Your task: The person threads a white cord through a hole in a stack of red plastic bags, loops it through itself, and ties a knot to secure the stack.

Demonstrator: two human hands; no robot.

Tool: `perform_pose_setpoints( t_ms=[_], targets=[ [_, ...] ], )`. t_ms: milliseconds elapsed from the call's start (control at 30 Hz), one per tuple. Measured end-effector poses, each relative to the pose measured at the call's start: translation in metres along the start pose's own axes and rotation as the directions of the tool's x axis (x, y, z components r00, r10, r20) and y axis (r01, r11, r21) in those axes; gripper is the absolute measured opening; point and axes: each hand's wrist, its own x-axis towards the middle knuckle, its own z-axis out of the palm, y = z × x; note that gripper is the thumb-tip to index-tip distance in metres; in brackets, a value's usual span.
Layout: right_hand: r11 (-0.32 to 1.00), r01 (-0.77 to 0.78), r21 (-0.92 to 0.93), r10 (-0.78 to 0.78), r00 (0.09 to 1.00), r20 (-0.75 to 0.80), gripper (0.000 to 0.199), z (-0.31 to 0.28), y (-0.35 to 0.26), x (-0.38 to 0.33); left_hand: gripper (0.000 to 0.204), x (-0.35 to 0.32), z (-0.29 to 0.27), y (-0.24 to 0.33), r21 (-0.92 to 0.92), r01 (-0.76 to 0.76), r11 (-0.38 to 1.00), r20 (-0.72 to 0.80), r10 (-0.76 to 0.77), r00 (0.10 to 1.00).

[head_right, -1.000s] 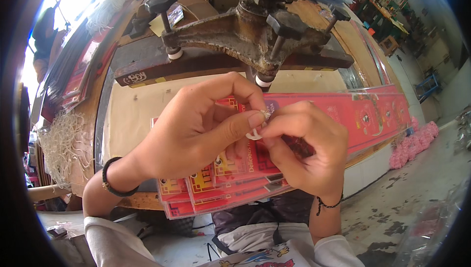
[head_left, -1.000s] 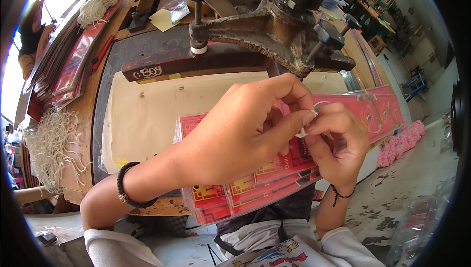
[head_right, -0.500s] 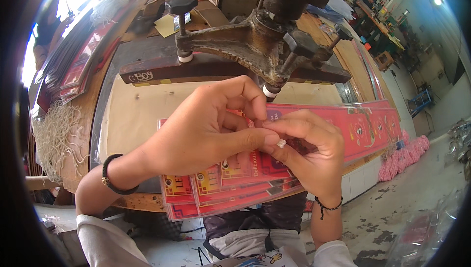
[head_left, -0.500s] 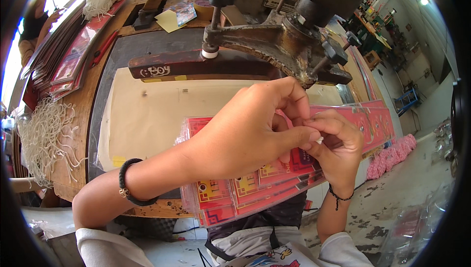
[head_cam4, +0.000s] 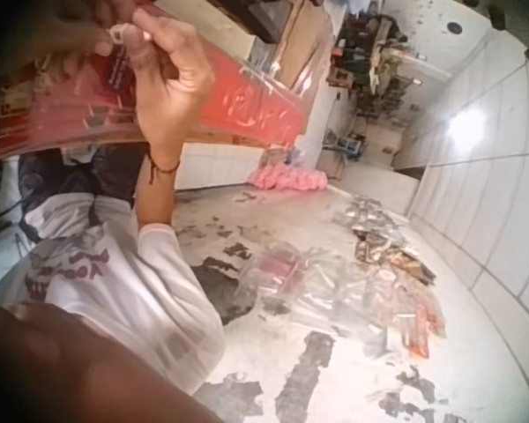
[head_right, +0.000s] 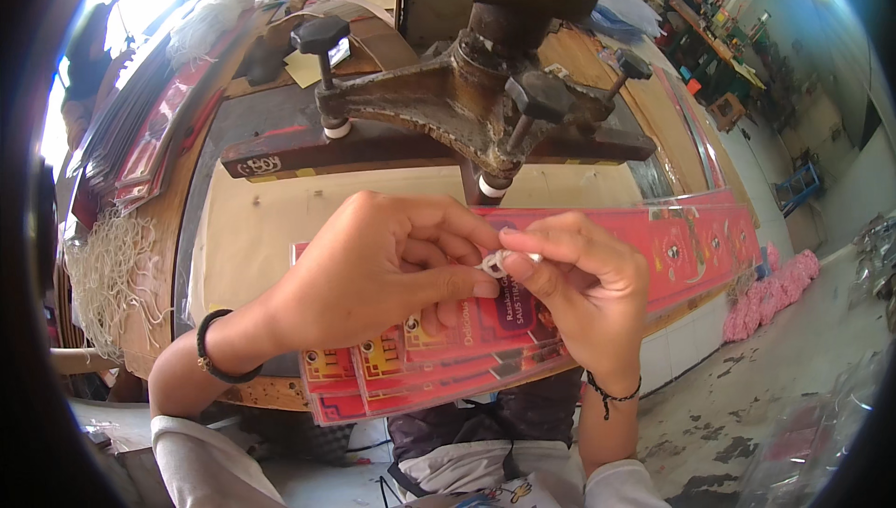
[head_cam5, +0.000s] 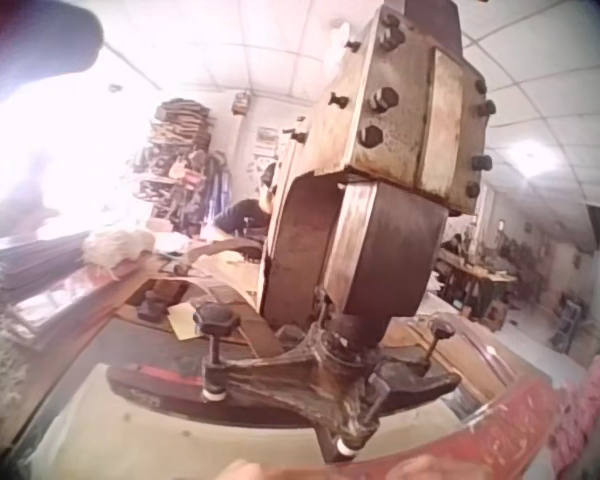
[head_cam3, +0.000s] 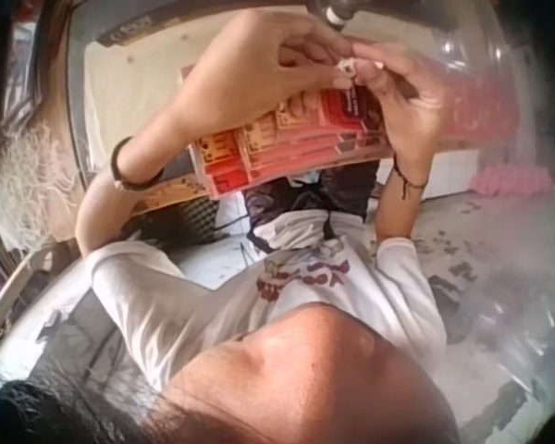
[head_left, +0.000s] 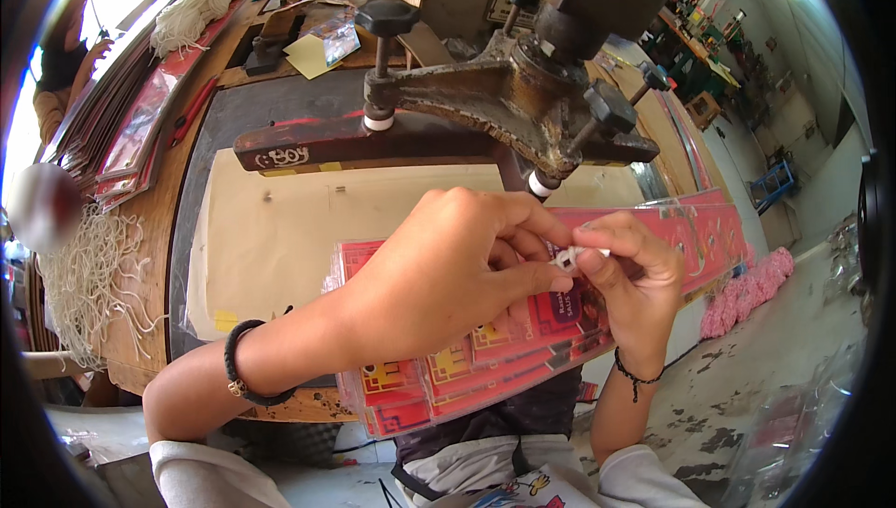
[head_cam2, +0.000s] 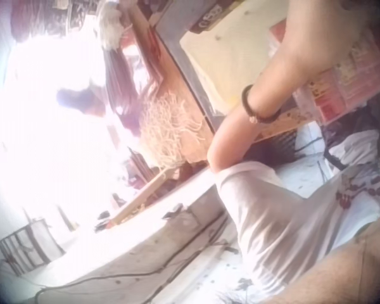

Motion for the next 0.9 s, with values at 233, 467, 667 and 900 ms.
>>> perform_pose_setpoints(
  t_ms=[233, 467, 667, 900],
  targets=[
    [0.975, -0.076, 0.209, 0.092, 0.993, -0.068, 0.013, 0.0, 0.002, -0.002, 0.021, 0.0, 0.003, 0.0, 0.05, 0.043, 0.998, -0.033, -0.041, 0.999],
    [0.976, -0.077, 0.204, 0.08, 0.997, -0.006, 0.014, -0.002, 0.005, -0.003, 0.021, 0.001, 0.004, -0.006, 0.02, -0.036, 0.999, -0.044, 0.037, 0.998],
    [0.986, -0.035, 0.165, 0.03, 0.999, 0.035, 0.015, -0.005, 0.001, -0.004, 0.018, 0.0, 0.003, -0.003, -0.058, -0.044, 0.997, -0.023, 0.043, 0.999],
    [0.974, -0.005, 0.228, 0.013, 0.999, -0.032, 0.01, -0.003, 0.003, -0.005, 0.016, 0.0, 0.004, -0.005, -0.012, -0.038, 0.999, -0.04, 0.037, 0.999]
  ],
)
